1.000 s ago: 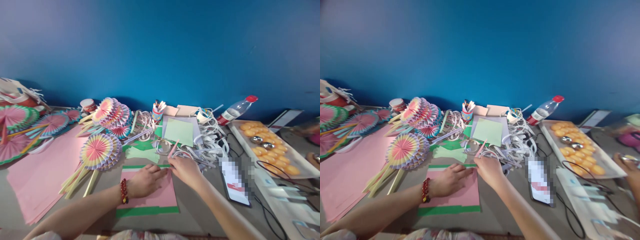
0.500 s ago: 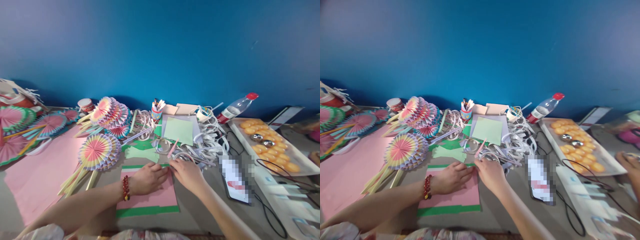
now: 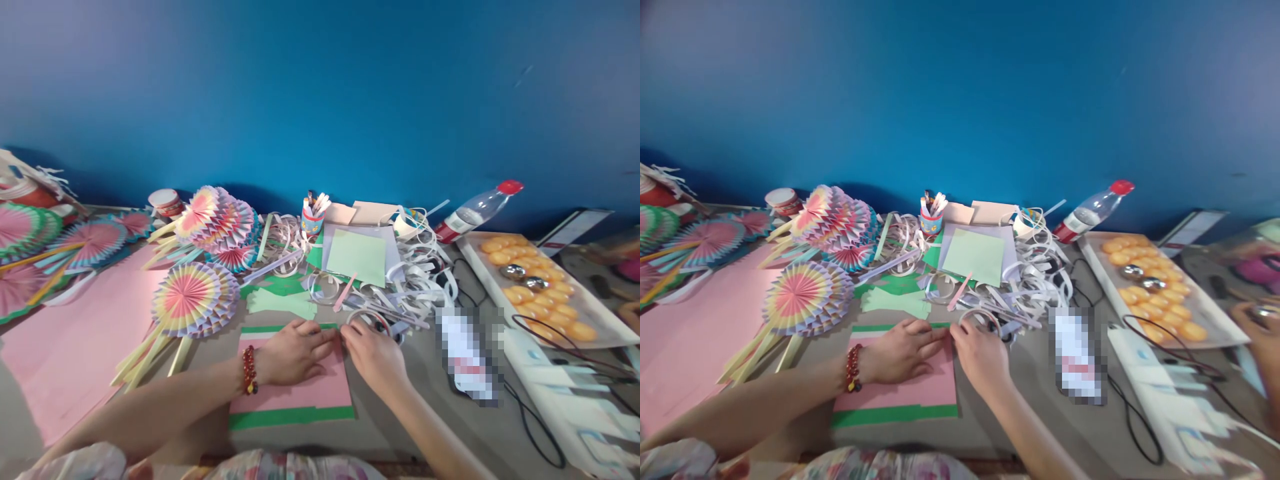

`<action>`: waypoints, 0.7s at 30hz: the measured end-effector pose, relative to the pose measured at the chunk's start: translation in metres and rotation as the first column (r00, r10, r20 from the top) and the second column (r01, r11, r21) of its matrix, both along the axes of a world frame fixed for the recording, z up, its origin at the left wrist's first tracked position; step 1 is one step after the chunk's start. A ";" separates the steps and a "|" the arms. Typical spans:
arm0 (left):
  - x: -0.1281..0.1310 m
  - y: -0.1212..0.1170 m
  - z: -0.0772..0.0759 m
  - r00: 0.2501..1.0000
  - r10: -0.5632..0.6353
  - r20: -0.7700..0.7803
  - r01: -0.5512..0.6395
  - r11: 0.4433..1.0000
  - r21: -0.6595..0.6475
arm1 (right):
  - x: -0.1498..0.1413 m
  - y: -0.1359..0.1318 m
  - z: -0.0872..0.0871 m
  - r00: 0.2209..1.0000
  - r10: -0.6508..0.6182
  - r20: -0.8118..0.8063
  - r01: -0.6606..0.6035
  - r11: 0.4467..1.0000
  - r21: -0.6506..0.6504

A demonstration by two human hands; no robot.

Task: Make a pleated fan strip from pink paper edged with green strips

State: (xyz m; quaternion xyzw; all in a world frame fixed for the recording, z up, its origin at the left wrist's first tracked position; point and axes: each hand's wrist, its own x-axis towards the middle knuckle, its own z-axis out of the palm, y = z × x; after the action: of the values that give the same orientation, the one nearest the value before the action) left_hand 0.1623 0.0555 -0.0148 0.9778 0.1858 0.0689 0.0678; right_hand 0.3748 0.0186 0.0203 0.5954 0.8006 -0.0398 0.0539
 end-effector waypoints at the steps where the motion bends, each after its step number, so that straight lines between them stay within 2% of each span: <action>1: 0.000 0.000 0.000 1.000 0.001 -0.003 -0.001 1.000 0.001 | 0.001 -0.002 -0.002 1.000 0.002 -0.016 -0.002 1.000 0.012; 5: -0.002 0.000 -0.001 1.000 -0.004 0.016 0.004 1.000 -0.003 | 0.015 -0.012 -0.006 0.990 -0.034 -0.138 0.047 0.995 0.089; 9: -0.004 -0.001 -0.006 0.999 -0.009 0.051 0.010 1.000 -0.020 | 0.031 -0.025 0.001 0.925 -0.096 -0.367 0.160 0.976 0.150; 12: -0.006 0.000 -0.005 0.998 -0.009 0.058 0.012 0.999 -0.044 | 0.032 -0.034 0.011 0.858 -0.099 -0.504 0.175 0.979 0.105; 15: -0.007 0.001 0.005 0.993 -0.023 0.112 0.039 0.989 -0.143 | 0.027 -0.041 0.018 0.792 -0.097 -0.602 0.152 0.987 0.041; 16: -0.007 0.001 0.010 0.987 0.013 0.162 0.021 0.978 -0.207 | 0.025 -0.044 0.019 0.771 -0.096 -0.629 0.143 0.989 0.025; 18: -0.004 -0.001 0.024 0.941 0.186 0.284 -0.070 0.925 -0.372 | 0.021 -0.048 0.023 0.734 -0.095 -0.673 0.126 0.992 -0.002; 20: 0.000 -0.006 0.040 0.845 0.397 0.359 -0.154 0.823 -0.547 | 0.018 -0.050 0.027 0.710 -0.086 -0.699 0.107 0.994 -0.013; 21: 0.003 -0.009 0.047 0.813 0.451 0.369 -0.154 0.777 -0.611 | 0.016 -0.051 0.030 0.703 -0.077 -0.707 0.097 0.995 -0.011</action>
State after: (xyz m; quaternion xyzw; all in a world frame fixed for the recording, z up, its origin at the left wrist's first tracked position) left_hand 0.1655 0.0470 0.0322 0.8187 0.3339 0.2707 0.3808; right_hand 0.3906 -0.0320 0.0501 0.5725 0.7319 -0.2563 -0.2663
